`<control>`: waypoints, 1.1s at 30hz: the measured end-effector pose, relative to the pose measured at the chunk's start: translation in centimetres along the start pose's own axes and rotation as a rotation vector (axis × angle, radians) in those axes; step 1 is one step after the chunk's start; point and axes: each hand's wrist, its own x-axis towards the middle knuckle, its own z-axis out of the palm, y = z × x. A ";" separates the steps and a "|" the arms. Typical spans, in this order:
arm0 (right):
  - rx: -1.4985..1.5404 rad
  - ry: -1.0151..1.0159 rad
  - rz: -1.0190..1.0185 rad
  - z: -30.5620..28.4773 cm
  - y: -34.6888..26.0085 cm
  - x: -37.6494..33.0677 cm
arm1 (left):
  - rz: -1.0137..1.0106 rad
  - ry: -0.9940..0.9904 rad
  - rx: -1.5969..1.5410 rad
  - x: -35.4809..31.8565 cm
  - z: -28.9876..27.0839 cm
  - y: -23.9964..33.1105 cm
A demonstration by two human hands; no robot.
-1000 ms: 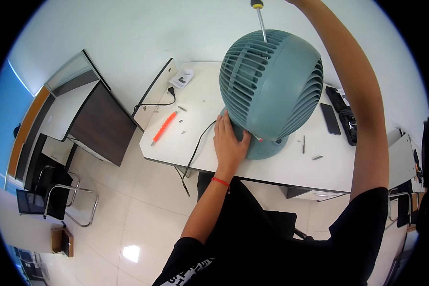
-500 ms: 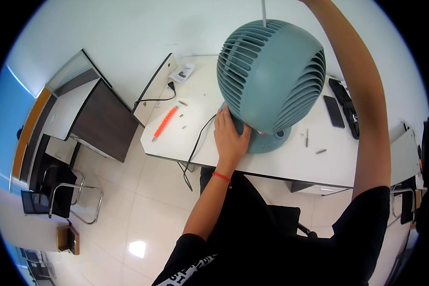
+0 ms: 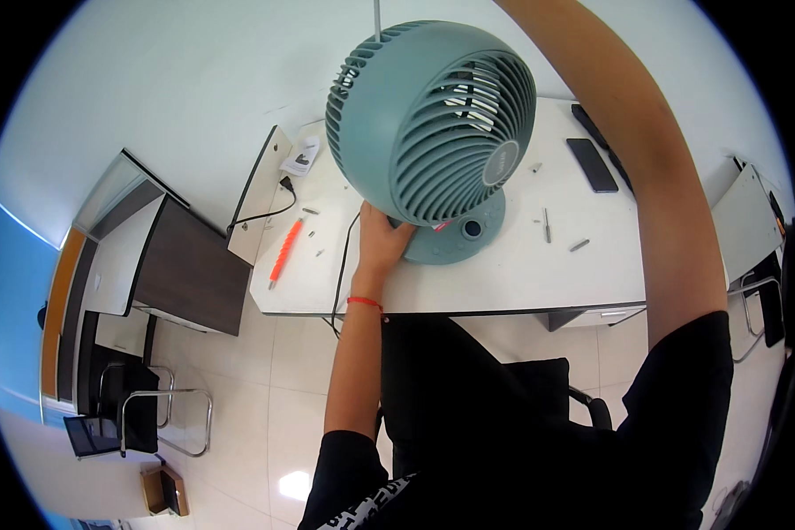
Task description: The person uses a screwdriver to tighten screws on the base and front grille of a teal desk fan. They rotate the fan to access different screw locations and continue tightening throughout the clip.
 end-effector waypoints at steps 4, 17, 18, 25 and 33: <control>-0.024 0.014 0.009 0.6 0.6 0.6 | -0.039 -0.031 -0.068 0.8 -0.1 -1.5; 0.414 -0.481 0.052 9.3 -5.7 -2.3 | -0.018 0.016 -0.148 0.9 0.0 -0.8; 0.348 -0.510 -0.064 9.5 -6.8 -3.4 | -0.033 0.006 -0.160 0.9 0.0 -0.7; 0.052 -0.505 -0.254 9.8 -11.9 -7.0 | -0.060 0.046 -0.141 0.7 0.0 0.0; -0.309 -0.272 -0.673 14.7 -10.3 -7.8 | 0.032 0.066 -0.055 0.9 -0.1 -0.1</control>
